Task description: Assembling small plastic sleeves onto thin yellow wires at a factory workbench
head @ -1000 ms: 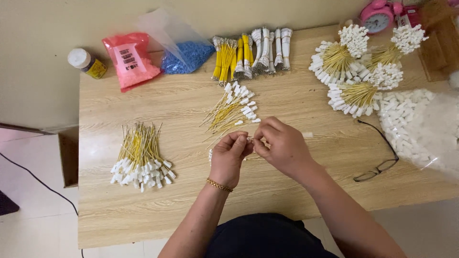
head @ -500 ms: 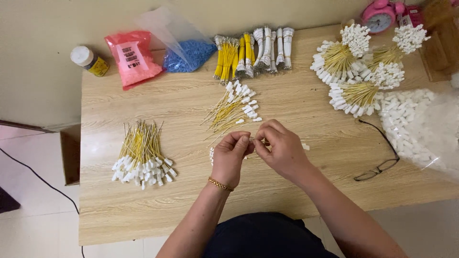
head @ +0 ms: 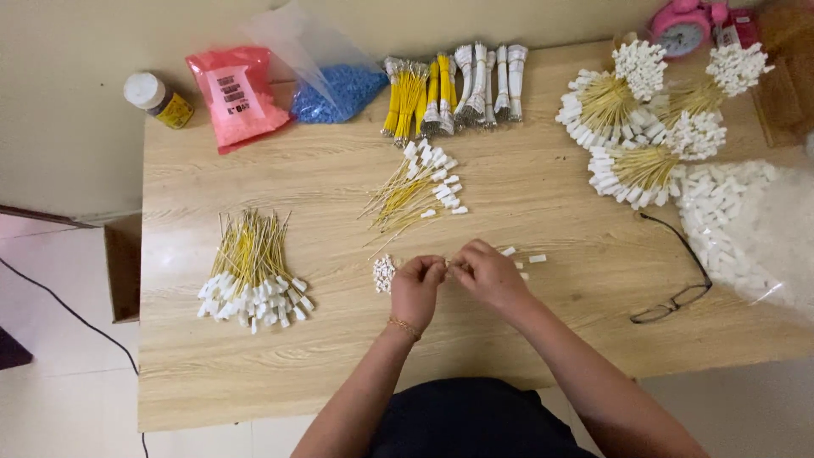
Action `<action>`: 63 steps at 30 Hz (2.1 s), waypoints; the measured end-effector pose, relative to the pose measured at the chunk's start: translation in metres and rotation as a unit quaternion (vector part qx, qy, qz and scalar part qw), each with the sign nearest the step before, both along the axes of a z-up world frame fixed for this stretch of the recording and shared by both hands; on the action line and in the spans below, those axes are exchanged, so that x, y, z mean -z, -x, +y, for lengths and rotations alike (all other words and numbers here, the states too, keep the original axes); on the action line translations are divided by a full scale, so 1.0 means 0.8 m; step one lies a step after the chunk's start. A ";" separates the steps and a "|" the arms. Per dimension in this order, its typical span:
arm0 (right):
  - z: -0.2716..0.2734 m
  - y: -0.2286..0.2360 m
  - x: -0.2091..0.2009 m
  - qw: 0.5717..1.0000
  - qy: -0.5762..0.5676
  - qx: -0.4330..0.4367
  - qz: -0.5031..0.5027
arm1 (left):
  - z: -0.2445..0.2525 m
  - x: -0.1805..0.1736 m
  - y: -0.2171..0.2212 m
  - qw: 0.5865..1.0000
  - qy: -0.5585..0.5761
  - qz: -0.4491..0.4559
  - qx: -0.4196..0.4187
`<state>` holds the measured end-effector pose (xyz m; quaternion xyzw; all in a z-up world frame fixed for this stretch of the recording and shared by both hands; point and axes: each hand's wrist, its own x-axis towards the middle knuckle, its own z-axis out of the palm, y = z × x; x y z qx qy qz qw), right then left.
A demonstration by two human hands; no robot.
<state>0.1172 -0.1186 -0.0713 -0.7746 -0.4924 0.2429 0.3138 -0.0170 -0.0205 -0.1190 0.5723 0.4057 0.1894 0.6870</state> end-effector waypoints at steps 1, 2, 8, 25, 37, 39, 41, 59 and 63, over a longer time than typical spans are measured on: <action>0.005 -0.006 0.007 1.000 0.000 -0.001 -0.002 | 0.002 0.011 -0.004 1.000 0.000 -0.002 -0.001; 0.007 -0.007 0.016 0.999 0.029 0.019 -0.019 | 0.000 0.022 -0.003 0.989 -0.121 0.077 0.028; 0.041 -0.050 0.063 0.984 0.054 0.121 -0.119 | 0.002 0.054 0.002 0.908 -0.348 0.207 0.105; 0.020 -0.054 -0.071 0.976 -0.044 0.057 -0.205 | 0.065 -0.147 -0.031 0.850 -0.514 0.050 0.099; -0.026 -0.037 -0.186 0.917 -0.303 0.008 -0.260 | 0.081 -0.172 -0.010 0.960 -0.130 -0.138 0.206; -0.035 -0.046 -0.177 0.915 -0.288 0.050 -0.279 | 0.091 -0.174 0.010 0.977 -0.098 -0.089 0.170; -0.038 -0.055 -0.155 0.918 -0.265 0.048 -0.291 | 0.093 -0.160 0.017 0.982 -0.084 -0.077 0.153; 0.032 0.003 -0.135 0.983 -0.082 0.092 0.137 | 0.122 -0.061 0.033 0.936 -0.248 0.184 0.167; 0.031 0.001 -0.105 0.962 -0.075 0.146 0.219 | 0.117 0.018 0.048 0.806 -0.427 0.378 0.161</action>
